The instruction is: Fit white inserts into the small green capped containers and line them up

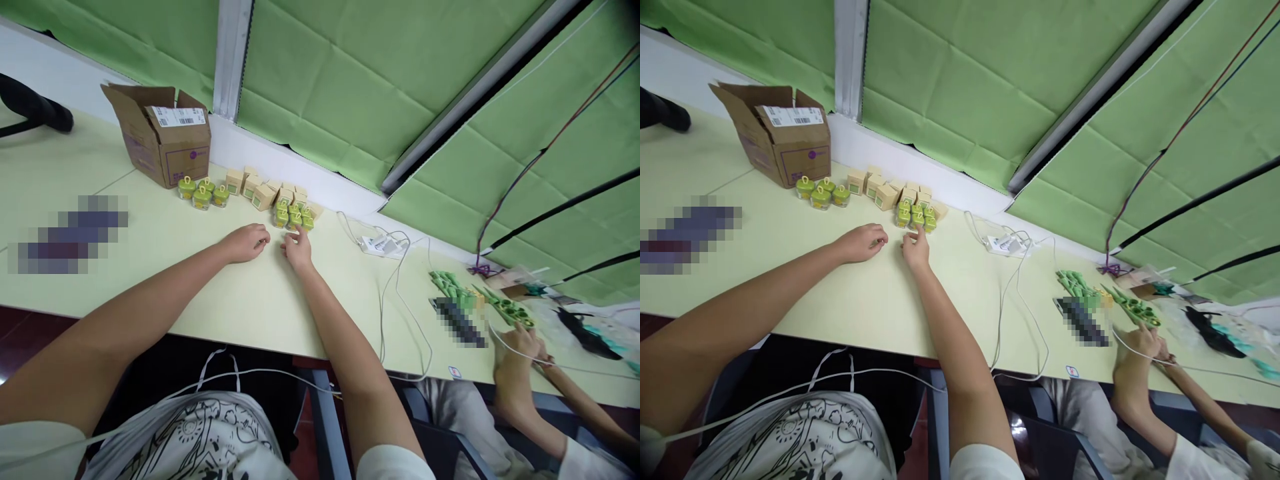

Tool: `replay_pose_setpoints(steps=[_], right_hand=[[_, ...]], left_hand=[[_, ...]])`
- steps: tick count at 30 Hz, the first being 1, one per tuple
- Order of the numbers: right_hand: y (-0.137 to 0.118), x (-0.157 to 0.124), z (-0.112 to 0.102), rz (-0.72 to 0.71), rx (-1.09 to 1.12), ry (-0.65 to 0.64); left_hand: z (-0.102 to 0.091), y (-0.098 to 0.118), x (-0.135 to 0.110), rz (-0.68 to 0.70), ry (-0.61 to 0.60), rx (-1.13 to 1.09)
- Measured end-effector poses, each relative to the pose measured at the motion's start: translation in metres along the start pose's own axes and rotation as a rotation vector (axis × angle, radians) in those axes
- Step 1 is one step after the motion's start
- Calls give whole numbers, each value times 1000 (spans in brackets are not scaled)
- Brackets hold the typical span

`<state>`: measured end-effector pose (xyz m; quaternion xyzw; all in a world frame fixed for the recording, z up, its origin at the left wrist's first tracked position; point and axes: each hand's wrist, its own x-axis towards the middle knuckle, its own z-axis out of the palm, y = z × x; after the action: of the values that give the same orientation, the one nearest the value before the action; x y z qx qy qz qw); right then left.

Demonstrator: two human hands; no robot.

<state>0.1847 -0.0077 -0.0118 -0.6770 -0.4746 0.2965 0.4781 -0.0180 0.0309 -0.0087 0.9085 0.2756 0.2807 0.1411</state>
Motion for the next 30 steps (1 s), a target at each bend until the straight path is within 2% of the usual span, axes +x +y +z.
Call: replay_pose_setpoints(steps=[2, 4, 7, 9, 11, 14, 18, 20, 24, 27, 30], right_hand=[[-14, 13, 1, 38, -16, -56], [-27, 30, 5, 34, -27, -56], [-39, 54, 15, 30, -43, 30], [-40, 64, 22, 40, -59, 83], [-38, 66, 26, -17, -83, 142], [-36, 51, 26, -128, -84, 128], [-37, 11, 26, -60, 72, -27], [-36, -9, 29, -95, 83, -105], [-28, -32, 34, -158, 92, -97], [-23, -37, 32, -309, 33, -77], [-21, -38, 29, -358, 3, -70]], left_hand=[[2, -4, 0, -16, 11, -25], [0, -10, -1, -48, 69, -45], [-8, -17, -2, -101, 163, -67], [-12, -18, -3, -130, 182, -64], [-14, -18, -4, -155, 177, -39], [-12, -13, -2, -174, 180, -8], [-8, 0, -1, -173, 162, -99], [-7, 7, -1, -196, 108, -155], [-6, 15, -3, -203, -2, -216], [-6, 15, -4, -196, 35, -249], [-5, 13, -3, -217, 39, -245]])
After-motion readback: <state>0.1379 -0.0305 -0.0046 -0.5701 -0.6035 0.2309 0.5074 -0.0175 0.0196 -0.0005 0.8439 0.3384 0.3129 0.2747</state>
